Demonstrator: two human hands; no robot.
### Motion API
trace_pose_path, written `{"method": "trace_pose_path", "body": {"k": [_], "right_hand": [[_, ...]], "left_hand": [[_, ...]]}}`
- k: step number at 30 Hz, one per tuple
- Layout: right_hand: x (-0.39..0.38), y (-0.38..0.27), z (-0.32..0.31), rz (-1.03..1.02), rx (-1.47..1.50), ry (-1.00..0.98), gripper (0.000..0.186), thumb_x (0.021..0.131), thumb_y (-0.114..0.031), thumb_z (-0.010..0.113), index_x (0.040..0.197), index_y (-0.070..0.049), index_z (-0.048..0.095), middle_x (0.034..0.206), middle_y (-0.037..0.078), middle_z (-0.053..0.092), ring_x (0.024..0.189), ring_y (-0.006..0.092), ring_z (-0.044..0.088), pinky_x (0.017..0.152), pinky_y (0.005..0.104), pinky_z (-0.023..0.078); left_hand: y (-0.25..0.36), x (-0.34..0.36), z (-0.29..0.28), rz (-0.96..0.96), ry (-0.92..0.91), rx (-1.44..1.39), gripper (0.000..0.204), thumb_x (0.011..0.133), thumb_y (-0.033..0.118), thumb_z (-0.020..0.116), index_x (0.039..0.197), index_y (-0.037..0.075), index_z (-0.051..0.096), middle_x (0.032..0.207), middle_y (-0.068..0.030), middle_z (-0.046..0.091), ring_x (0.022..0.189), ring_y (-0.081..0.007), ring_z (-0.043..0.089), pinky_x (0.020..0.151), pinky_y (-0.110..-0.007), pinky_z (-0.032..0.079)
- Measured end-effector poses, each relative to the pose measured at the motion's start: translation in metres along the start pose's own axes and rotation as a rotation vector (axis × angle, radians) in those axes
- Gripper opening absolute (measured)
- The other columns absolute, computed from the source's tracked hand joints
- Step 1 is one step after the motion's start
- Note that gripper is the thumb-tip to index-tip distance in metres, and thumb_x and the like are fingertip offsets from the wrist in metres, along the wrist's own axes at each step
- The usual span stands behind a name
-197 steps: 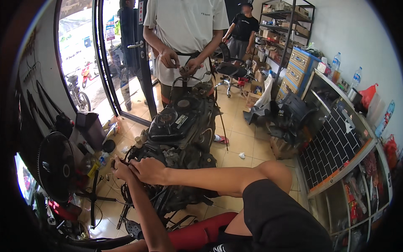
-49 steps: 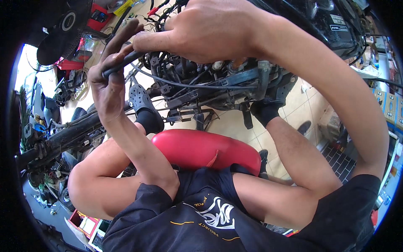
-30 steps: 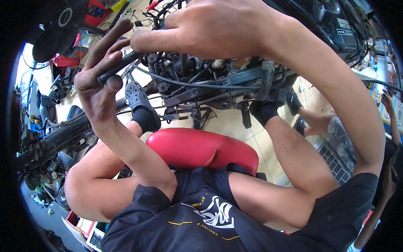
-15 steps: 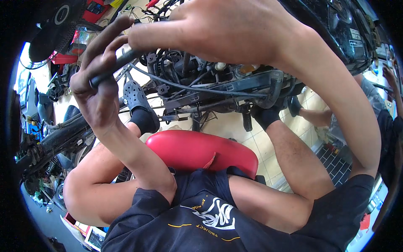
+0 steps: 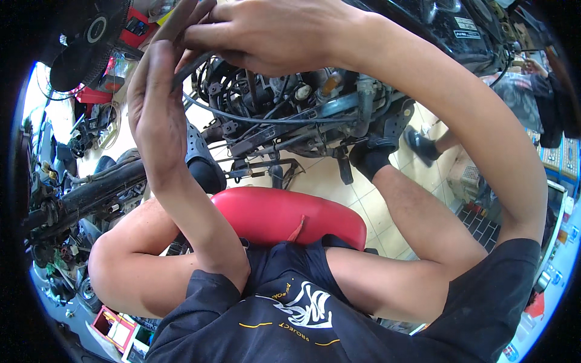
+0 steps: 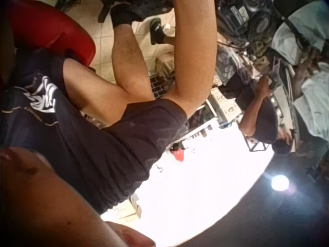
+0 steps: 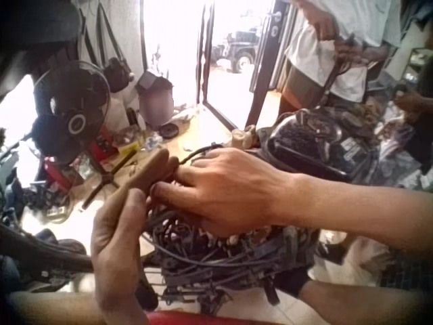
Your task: Repairing and inspecting internal components of a motorcycle frame.
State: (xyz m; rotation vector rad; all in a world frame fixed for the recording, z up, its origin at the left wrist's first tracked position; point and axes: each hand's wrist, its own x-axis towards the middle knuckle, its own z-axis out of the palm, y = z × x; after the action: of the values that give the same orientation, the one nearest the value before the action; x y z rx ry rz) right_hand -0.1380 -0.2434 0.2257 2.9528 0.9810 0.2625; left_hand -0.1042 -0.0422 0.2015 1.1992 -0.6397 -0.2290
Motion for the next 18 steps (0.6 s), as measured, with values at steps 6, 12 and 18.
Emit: {"method": "trace_pose_path", "body": {"k": [6,12,18], "right_hand": [[-0.026,-0.016,-0.055,0.337,-0.104,-0.131,0.063,0.096,-0.048,0.069,0.14,-0.005,0.057,0.112,0.017,0.058,0.104,0.0291,0.06,0.096,0.0452,0.051],[-0.035,-0.039,-0.081,0.568,0.264,-0.148,0.059,0.097,-0.046,0.07,0.134,-0.001,0.062,0.134,0.023,0.058,0.126,0.037,0.057,0.11,0.0505,0.047],[-0.045,-0.028,-0.067,0.703,0.326,-0.138,0.065,0.097,-0.033,0.073,0.151,-0.005,0.049,0.141,0.021,0.056,0.128,0.0357,0.058,0.113,0.0479,0.047]], "left_hand": [[0.026,-0.017,0.023,-0.107,-0.045,0.031,0.056,0.096,-0.003,0.039,0.152,-0.006,0.044,0.15,-0.0228,0.052,0.14,-0.03,0.05,0.12,-0.041,0.037],[0.036,-0.026,0.029,-0.028,-0.114,0.139,0.05,0.1,0.002,0.041,0.15,-0.002,0.047,0.148,-0.0206,0.054,0.138,-0.032,0.052,0.118,-0.041,0.038],[0.025,-0.04,0.051,0.03,0.005,0.047,0.043,0.099,-0.002,0.046,0.138,0.002,0.062,0.132,-0.0206,0.065,0.128,-0.0289,0.062,0.11,-0.038,0.045]]}}
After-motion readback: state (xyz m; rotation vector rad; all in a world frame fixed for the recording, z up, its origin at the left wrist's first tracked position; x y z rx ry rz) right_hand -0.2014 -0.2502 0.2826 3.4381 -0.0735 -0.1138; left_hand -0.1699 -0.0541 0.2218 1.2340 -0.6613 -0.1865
